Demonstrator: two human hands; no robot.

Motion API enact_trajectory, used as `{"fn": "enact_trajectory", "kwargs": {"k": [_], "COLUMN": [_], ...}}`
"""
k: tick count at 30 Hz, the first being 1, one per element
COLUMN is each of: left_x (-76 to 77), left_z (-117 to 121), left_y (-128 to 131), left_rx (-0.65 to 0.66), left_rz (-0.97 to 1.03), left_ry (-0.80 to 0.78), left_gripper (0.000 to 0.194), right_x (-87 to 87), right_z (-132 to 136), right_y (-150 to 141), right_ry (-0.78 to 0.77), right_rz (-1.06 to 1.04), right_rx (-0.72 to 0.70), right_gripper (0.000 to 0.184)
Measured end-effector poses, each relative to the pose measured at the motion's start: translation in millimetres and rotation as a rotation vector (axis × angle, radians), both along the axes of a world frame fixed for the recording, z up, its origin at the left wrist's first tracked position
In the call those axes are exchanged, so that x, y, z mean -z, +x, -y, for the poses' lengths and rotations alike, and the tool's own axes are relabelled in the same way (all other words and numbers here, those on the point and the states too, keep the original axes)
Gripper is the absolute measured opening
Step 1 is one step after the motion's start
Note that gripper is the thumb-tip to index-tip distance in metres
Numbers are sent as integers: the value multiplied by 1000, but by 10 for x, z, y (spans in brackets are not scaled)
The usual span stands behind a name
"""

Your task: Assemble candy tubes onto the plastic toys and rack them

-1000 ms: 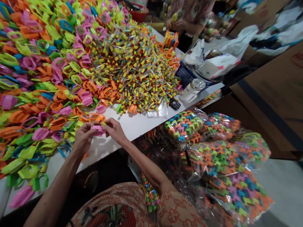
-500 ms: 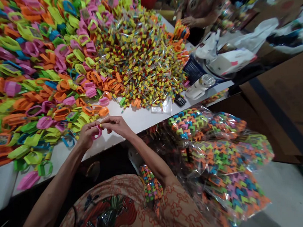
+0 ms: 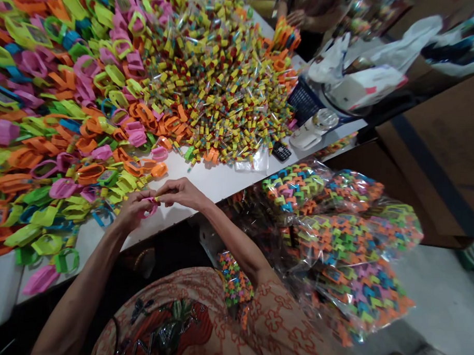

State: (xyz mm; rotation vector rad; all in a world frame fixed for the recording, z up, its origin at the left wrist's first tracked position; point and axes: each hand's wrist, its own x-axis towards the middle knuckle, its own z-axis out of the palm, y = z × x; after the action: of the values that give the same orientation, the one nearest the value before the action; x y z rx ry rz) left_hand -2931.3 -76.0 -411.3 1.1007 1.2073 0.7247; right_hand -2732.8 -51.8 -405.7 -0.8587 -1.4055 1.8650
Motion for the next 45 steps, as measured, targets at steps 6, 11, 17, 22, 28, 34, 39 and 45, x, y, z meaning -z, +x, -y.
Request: {"fn": "enact_trajectory", "kwargs": {"k": [6,11,17,22,28,34,39,45], "left_x": [-33,-43,-205,-195,123,172,36,-61], "left_z": [-37,-78,-408,-983,-1506,-1584,-1484,-1125], "left_y": [-51,-85,-272,-24,325,272,169,104], "left_rx": [199,335,295,148,267,258,116,101], "left_rz": [-63,-226,-901,-1290,-1346,-1348,-1236,-1110], "left_ry": [-2,128,622,700,565,567,725,926], "left_gripper": [32,44,31,36,34,27,21,34], "right_x": [90,238,331,306,430,502,488,252], "right_z": [-27,20,-374,-730,-670,-597,-581,-502], "right_y": [71,18,190,250,112,197,261,201], "right_ry": [68,117,317,387,409,392,327,162], "right_rz": [41,99,516,1225,1345,1289,1043,272], "right_rx": [-15,20,264,396,327,375,548,538], "right_gripper": [24,33,38,36,41,30,11,23]}}
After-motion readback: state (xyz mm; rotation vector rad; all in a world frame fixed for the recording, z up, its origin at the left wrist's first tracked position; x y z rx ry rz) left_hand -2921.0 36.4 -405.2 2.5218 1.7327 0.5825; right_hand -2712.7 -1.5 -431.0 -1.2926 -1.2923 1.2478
